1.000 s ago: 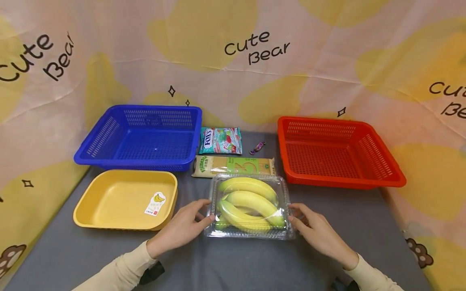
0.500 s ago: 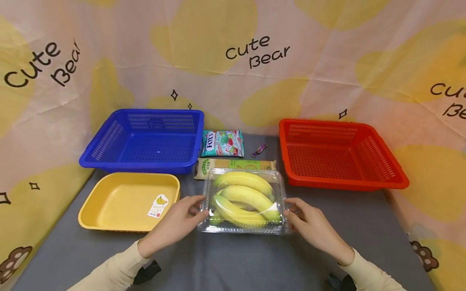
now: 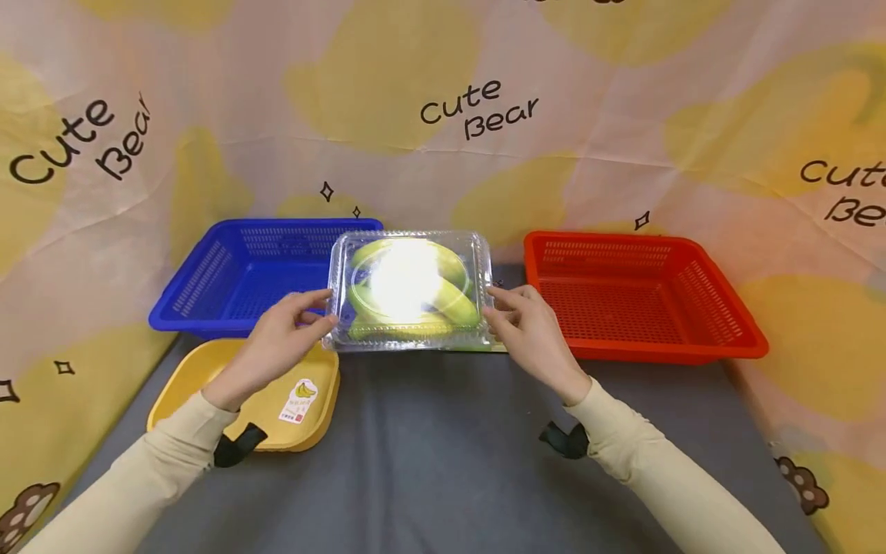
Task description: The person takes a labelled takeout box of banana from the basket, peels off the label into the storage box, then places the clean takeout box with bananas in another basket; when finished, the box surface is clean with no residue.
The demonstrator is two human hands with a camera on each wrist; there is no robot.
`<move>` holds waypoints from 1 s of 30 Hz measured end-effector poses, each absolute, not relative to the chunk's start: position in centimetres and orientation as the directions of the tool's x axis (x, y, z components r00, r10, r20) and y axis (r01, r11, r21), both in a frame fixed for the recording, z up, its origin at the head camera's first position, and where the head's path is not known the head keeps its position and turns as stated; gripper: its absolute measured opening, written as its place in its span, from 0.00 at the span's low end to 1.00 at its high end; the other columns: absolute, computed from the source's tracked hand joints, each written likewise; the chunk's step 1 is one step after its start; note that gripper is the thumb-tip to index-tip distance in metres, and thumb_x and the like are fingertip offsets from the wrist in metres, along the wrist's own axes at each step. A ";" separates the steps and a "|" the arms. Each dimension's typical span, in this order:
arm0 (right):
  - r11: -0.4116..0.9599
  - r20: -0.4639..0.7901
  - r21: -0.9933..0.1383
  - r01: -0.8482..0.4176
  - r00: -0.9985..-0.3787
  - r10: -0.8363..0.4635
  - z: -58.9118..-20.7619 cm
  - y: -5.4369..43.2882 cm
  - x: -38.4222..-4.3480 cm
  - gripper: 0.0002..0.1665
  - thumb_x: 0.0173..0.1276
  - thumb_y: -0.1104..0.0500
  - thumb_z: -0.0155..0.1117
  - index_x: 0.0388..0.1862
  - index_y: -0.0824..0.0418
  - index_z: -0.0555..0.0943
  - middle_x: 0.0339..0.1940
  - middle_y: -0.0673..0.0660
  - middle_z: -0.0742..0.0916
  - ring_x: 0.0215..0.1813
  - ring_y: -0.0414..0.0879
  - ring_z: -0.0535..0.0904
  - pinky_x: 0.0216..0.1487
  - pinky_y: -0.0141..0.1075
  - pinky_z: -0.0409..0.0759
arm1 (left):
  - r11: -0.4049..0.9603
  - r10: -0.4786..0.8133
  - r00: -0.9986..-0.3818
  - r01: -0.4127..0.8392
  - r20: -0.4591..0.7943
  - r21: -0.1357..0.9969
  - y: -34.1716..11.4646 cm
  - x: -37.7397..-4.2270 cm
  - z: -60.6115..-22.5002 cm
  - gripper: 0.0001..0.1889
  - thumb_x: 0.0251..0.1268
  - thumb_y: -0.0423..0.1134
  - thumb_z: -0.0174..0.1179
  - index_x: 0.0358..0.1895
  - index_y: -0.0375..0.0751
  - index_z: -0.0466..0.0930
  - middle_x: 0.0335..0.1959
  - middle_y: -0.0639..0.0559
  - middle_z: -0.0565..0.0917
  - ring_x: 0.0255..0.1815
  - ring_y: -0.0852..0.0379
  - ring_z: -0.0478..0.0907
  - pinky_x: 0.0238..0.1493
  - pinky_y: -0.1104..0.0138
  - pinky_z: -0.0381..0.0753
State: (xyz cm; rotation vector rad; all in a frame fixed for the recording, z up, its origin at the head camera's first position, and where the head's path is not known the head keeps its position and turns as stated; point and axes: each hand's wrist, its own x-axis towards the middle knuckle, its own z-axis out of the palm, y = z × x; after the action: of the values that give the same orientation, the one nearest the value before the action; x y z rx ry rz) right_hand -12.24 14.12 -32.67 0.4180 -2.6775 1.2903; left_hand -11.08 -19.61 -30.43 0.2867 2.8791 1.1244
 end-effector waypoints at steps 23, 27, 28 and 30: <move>0.468 0.101 -0.799 -0.378 -0.851 -0.516 -33.4 -0.4 -19.2 0.42 0.75 0.44 0.52 0.81 0.42 0.45 0.83 0.50 0.53 0.83 0.47 0.42 0.80 0.55 0.46 | 0.760 -0.095 -0.983 0.031 0.158 0.650 -32.5 -18.9 -32.2 0.25 0.77 0.42 0.45 0.69 0.29 0.65 0.59 0.27 0.71 0.44 0.56 0.70 0.31 0.86 0.66; 0.520 0.063 -0.764 -0.383 -0.845 -0.530 -34.3 -1.4 -19.8 0.43 0.74 0.42 0.52 0.81 0.42 0.45 0.83 0.54 0.52 0.84 0.49 0.38 0.81 0.55 0.36 | 0.797 -0.053 -0.992 0.028 0.116 0.603 -33.3 -19.7 -33.0 0.25 0.76 0.38 0.44 0.68 0.25 0.65 0.59 0.24 0.74 0.44 0.51 0.73 0.35 0.77 0.71; 0.530 0.055 -0.755 -0.386 -0.843 -0.535 -34.5 -1.6 -19.9 0.43 0.74 0.42 0.52 0.81 0.43 0.45 0.83 0.54 0.52 0.83 0.49 0.38 0.81 0.54 0.34 | 0.809 -0.036 -0.994 0.029 0.098 0.587 -33.4 -19.9 -33.1 0.25 0.76 0.38 0.43 0.68 0.24 0.64 0.58 0.23 0.74 0.45 0.46 0.73 0.36 0.73 0.72; 0.551 0.040 -0.737 -0.390 -0.840 -0.541 -34.9 -1.7 -20.1 0.43 0.74 0.40 0.50 0.81 0.43 0.44 0.83 0.52 0.53 0.83 0.49 0.37 0.80 0.52 0.29 | 0.834 -0.002 -0.998 0.033 0.063 0.551 -33.5 -20.2 -33.3 0.25 0.75 0.37 0.43 0.68 0.22 0.63 0.58 0.21 0.74 0.47 0.39 0.72 0.37 0.66 0.71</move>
State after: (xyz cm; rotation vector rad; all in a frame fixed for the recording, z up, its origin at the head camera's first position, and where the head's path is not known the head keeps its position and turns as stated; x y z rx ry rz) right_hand -20.14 -1.69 -34.89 0.8912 -2.9322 1.3132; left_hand -20.16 -33.48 -33.34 0.0256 3.0666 0.9224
